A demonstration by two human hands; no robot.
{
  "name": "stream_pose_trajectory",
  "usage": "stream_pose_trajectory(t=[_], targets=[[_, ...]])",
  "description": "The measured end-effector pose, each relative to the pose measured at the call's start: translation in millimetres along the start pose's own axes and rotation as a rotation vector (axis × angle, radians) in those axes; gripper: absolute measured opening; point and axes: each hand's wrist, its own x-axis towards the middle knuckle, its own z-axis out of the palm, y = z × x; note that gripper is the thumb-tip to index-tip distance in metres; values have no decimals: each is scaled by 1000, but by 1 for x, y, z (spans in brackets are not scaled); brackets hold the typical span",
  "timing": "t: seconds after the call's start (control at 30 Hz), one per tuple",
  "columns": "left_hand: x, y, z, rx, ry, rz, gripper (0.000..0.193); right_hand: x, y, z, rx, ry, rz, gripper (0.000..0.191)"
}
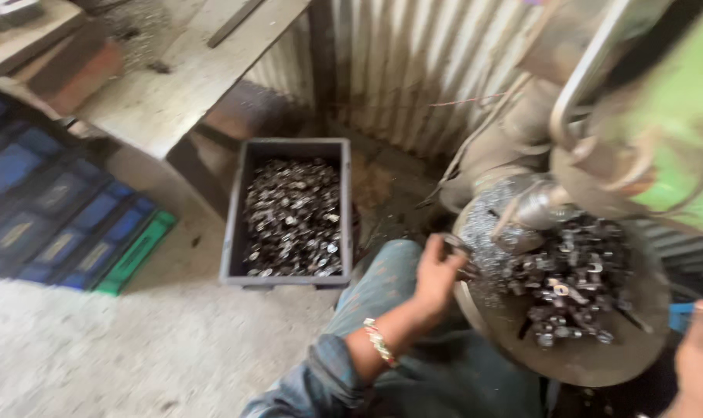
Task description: The person operates a drill press in a workshop, repeatedly placing small metal parts under the drill bit, lowering the lever to drill, and then removing the parts. The processed parts accumulate on the machine table while the person continues the cycle.
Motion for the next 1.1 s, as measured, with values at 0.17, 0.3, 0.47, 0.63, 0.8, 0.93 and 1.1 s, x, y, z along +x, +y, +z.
stream_pose_trajectory(t=[0.17,0.3,0.47,0.63,0.8,0.93,1.1], targets=[[36,24,0,-52,-53,-53,22,-3,-28,-32,290,137,-113,31],[45,24,16,-85,-103,-47,23,-4,-37,-37,407,135,-121,33],[52,16,28,-172,-101,-82,24,-2,-25,-26,471,93,-32,38],[57,25,37,46,-84,27,20,-2,-17,-22,495,95,-39,40],[52,54,46,561,-20,201,22,-5,-23,-26,434,106,-14,38],[46,58,46,627,-43,203,26,-7,-29,-30,416,124,-21,38],[49,26,40,161,-130,-47,23,-8,-31,-32,405,157,-74,36]])
